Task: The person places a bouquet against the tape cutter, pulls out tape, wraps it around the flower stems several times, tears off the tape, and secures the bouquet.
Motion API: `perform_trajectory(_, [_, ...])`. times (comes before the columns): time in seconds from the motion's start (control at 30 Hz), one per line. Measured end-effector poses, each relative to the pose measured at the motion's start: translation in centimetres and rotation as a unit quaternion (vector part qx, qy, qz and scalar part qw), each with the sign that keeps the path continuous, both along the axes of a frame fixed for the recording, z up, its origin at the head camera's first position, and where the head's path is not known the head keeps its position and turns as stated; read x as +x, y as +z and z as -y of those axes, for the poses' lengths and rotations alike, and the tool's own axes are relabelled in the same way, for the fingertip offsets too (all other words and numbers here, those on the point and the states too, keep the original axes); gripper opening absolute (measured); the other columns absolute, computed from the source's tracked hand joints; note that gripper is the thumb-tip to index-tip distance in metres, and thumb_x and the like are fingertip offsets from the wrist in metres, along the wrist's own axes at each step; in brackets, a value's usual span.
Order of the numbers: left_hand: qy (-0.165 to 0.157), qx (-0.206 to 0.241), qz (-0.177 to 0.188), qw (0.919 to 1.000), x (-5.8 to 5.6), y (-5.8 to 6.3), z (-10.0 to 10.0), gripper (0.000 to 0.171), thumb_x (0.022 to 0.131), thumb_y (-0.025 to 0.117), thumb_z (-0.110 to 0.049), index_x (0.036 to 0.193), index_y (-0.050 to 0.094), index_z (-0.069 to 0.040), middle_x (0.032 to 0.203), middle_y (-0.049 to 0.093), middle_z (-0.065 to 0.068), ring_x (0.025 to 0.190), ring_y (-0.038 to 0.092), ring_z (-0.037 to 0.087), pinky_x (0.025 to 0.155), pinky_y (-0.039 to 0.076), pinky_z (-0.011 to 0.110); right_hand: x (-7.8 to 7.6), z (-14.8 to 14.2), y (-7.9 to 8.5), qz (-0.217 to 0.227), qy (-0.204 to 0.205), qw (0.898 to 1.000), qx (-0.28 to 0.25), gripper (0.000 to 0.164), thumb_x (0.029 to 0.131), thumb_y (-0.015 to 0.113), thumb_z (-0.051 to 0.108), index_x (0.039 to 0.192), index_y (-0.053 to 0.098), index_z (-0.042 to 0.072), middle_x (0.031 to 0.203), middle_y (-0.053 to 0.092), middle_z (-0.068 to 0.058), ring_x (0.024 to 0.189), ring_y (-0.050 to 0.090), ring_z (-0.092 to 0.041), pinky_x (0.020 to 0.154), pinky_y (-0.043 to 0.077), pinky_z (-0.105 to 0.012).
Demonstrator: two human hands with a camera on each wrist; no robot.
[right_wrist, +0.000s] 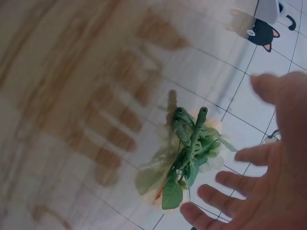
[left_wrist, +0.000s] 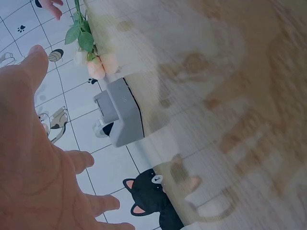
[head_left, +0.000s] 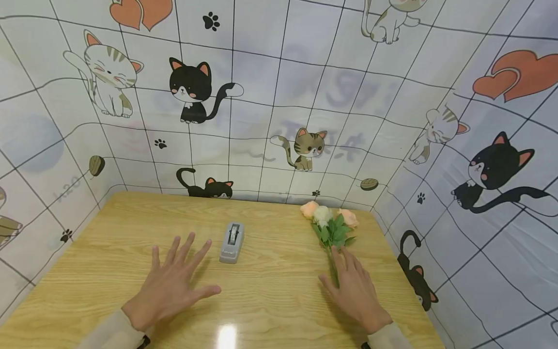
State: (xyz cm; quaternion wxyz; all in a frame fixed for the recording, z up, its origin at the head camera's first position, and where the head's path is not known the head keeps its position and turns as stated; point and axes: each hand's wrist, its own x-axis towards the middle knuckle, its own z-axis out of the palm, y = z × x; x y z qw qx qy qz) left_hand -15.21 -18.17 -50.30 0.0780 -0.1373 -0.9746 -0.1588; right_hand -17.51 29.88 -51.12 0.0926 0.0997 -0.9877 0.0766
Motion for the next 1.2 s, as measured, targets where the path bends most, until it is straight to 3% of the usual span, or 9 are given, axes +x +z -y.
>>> perform_trajectory(0.17, [-0.007, -0.007, -0.007, 0.9999, 0.1, 0.1, -0.5, 0.108, 0.095, 0.073, -0.089, 0.182, 0.042, -0.032, 0.191, 0.031, 0.023, 0.173, 0.032, 0.063, 0.126, 0.015, 0.1, -0.3, 0.0, 0.1, -0.001, -0.026, 1.0, -0.011, 0.084, 0.112, 0.082, 0.04, 0.173, 0.047, -0.006, 0.166, 0.057, -0.036, 0.141, 0.066, -0.058, 0.101, 0.064, -0.071])
perform_trajectory(0.4, [-0.017, -0.013, -0.025, 0.9995, 0.4, 0.5, -1.3, 0.107, 0.095, 0.072, -0.09, 0.18, 0.046, -0.032, 0.189, 0.038, 0.022, 0.172, 0.038, 0.06, 0.127, 0.021, 0.097, -0.7, 0.1, 0.4, 0.031, -0.059, 0.997, -0.037, 0.077, 0.111, 0.082, 0.033, 0.166, 0.053, -0.012, 0.145, 0.063, -0.036, 0.124, 0.07, -0.051, 0.084, 0.068, -0.059])
perform_trajectory(0.7, [-0.028, -0.011, -0.036, 0.9989, 0.6, 0.6, -2.1, 0.102, 0.098, 0.071, -0.088, 0.18, 0.048, -0.032, 0.187, 0.041, 0.02, 0.17, 0.042, 0.059, 0.127, 0.025, 0.096, -1.0, 0.2, 0.2, 0.042, -0.065, 0.996, -0.053, 0.065, 0.108, 0.085, 0.021, 0.155, 0.061, -0.018, 0.124, 0.069, -0.032, 0.101, 0.076, -0.04, 0.08, 0.069, -0.054])
perform_trajectory(0.97, [-0.036, -0.007, -0.047, 0.9982, 0.9, 0.6, -2.7, 0.098, 0.1, 0.07, -0.086, 0.178, 0.051, -0.029, 0.188, 0.042, 0.02, 0.169, 0.045, 0.056, 0.128, 0.028, 0.094, -1.3, 0.3, 0.0, 0.07, -0.067, 0.993, -0.072, 0.032, 0.106, 0.084, 0.012, 0.122, 0.076, -0.015, 0.109, 0.072, -0.025, 0.085, 0.069, -0.027, 0.07, 0.064, -0.046])
perform_trajectory(1.2, [-0.049, -0.012, -0.064, 0.9967, 1.2, 0.8, -3.5, 0.093, 0.102, 0.071, -0.083, 0.175, 0.055, -0.028, 0.185, 0.046, 0.018, 0.166, 0.051, 0.053, 0.126, 0.035, 0.092, -1.4, 0.5, 0.1, 0.069, -0.078, 0.991, -0.078, 0.02, 0.103, 0.086, 0.008, 0.099, 0.074, -0.008, 0.089, 0.069, -0.015, 0.076, 0.064, -0.023, 0.064, 0.059, -0.044])
